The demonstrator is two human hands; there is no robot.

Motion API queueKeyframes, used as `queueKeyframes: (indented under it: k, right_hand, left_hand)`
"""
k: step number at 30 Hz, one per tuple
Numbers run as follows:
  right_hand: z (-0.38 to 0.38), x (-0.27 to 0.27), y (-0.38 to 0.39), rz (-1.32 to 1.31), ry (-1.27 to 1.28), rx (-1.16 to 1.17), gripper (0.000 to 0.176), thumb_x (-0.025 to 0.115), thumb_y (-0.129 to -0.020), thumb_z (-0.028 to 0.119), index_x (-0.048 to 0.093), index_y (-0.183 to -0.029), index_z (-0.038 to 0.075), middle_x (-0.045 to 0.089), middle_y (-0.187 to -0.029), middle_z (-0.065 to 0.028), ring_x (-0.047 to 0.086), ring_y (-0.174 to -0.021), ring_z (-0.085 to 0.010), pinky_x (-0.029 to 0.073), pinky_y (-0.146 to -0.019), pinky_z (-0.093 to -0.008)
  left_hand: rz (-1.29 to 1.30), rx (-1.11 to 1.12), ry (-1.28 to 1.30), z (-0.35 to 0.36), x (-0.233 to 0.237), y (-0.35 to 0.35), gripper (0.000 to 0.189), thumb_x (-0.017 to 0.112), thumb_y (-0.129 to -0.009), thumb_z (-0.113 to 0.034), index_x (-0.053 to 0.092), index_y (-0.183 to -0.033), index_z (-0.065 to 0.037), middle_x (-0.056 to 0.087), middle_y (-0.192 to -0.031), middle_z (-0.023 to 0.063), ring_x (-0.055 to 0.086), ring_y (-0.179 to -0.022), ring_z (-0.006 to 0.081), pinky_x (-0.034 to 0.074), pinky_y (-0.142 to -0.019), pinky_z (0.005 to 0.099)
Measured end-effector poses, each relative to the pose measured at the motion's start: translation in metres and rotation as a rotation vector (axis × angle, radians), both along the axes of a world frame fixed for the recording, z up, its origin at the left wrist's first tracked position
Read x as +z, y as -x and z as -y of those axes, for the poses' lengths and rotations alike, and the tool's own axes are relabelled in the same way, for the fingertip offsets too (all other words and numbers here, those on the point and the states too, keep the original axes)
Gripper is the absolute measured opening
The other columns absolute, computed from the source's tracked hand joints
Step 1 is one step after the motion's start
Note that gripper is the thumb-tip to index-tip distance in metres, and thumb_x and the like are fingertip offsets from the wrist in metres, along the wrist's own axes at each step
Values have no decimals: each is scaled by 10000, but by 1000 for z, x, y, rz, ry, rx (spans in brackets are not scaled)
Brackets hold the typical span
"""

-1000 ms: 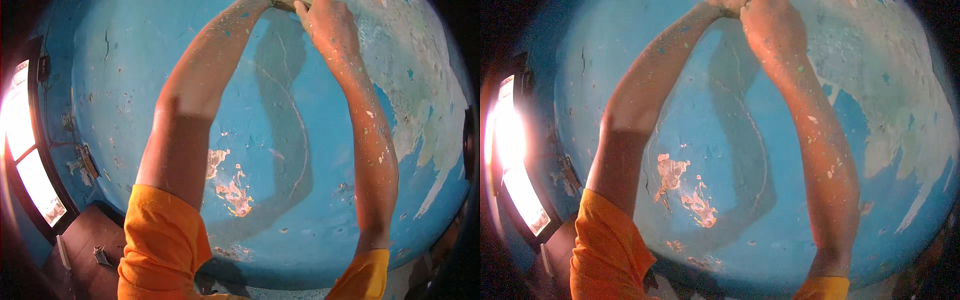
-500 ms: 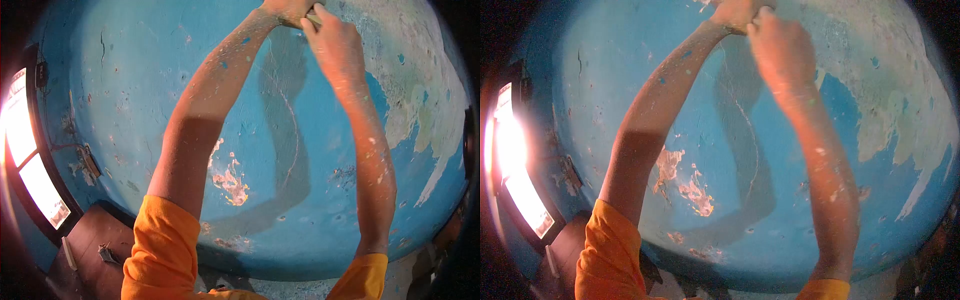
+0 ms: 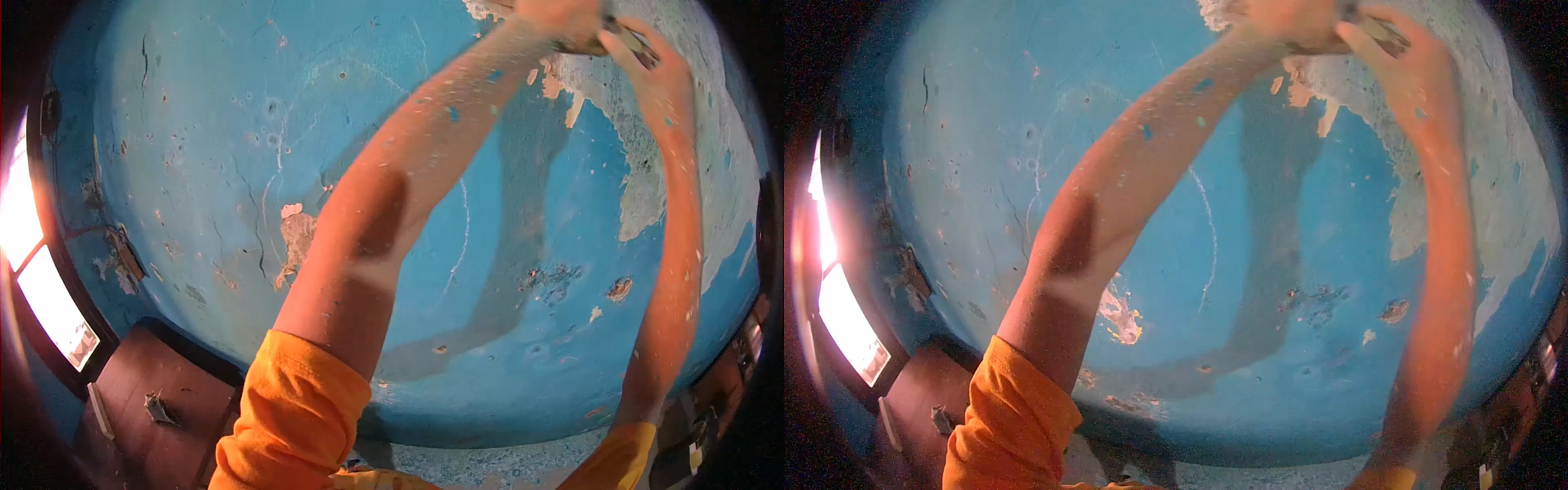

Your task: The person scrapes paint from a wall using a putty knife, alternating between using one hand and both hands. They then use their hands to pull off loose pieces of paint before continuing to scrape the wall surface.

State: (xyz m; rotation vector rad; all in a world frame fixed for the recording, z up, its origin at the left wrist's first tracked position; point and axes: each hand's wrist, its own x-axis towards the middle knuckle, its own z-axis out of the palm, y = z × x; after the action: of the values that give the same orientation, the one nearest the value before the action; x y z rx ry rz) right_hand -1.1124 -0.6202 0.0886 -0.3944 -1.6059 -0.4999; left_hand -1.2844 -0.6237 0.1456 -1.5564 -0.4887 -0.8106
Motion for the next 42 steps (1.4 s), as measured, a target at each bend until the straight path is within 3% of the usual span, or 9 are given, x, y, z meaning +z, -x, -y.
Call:
queueKeyframes:
  k: [7,12,13,16,20,30,37,39,42]
  right_hand:
    - [25,-23,20,-55,-213,28,295,662,-800,189,621,-961,-55,624,-739,-177,611,-697,-165,479,-644,-320]
    - [-6,-5,22,160,-121,55,446,671,-846,370,640,-1201,101,692,-1061,-87,655,-940,-172,494,-833,-308]
    - [38,-14,31,222,-105,-15,280,665,-799,185,615,-936,-54,604,-702,-185,598,-657,-175,467,-615,-336]
    - [45,-14,59,107,-128,157,253,652,-813,174,604,-902,-58,593,-676,-175,582,-621,-190,452,-591,-346]
    - [48,-38,29,57,-148,-66,447,655,-861,370,638,-1186,64,696,-1045,-113,669,-919,-199,503,-815,-309]
    - [51,-36,54,1,-285,21,301,651,-834,128,622,-1049,-81,640,-755,-212,648,-678,-233,487,-622,-359]
    - [-25,-4,41,-17,-356,-86,427,627,-850,395,641,-1171,114,669,-945,-196,667,-839,-311,508,-774,-354]
    - [-72,31,29,227,-70,447,362,661,-833,123,599,-1118,-90,652,-801,-233,673,-724,-243,503,-641,-361]
    - [109,-37,49,56,278,20,365,653,-841,127,593,-1126,-93,647,-826,-255,677,-755,-270,504,-657,-365]
  left_hand:
    - [87,-57,-30,-17,1,-2,317,631,-756,-319,588,-880,-30,634,-813,186,594,-833,381,447,-806,477]
    - [88,-67,-124,-2,-13,19,275,621,-763,-295,581,-846,-36,631,-794,171,596,-838,367,437,-815,473]
    - [7,-20,-69,-3,-2,38,289,613,-768,-314,595,-851,-37,635,-804,178,594,-837,374,432,-823,473]
    - [159,51,-102,5,4,57,297,609,-738,-316,608,-893,-63,628,-814,177,583,-841,384,444,-773,490]
    - [68,-134,-188,16,-24,19,278,593,-738,-291,604,-915,-77,625,-836,172,579,-843,390,456,-743,492]
    - [23,-37,-141,0,0,46,250,624,-714,-267,586,-849,-59,624,-791,162,593,-810,378,458,-752,474]
    - [93,-30,-176,-19,22,48,326,671,-649,-306,608,-873,-77,642,-856,145,607,-862,368,458,-786,449]
    - [-22,-83,-164,-10,22,45,317,668,-650,-306,607,-861,-78,640,-849,143,606,-859,361,457,-791,444]
    - [-25,-107,-198,5,-4,43,313,661,-651,-316,612,-846,-76,636,-813,134,597,-840,352,452,-805,435]
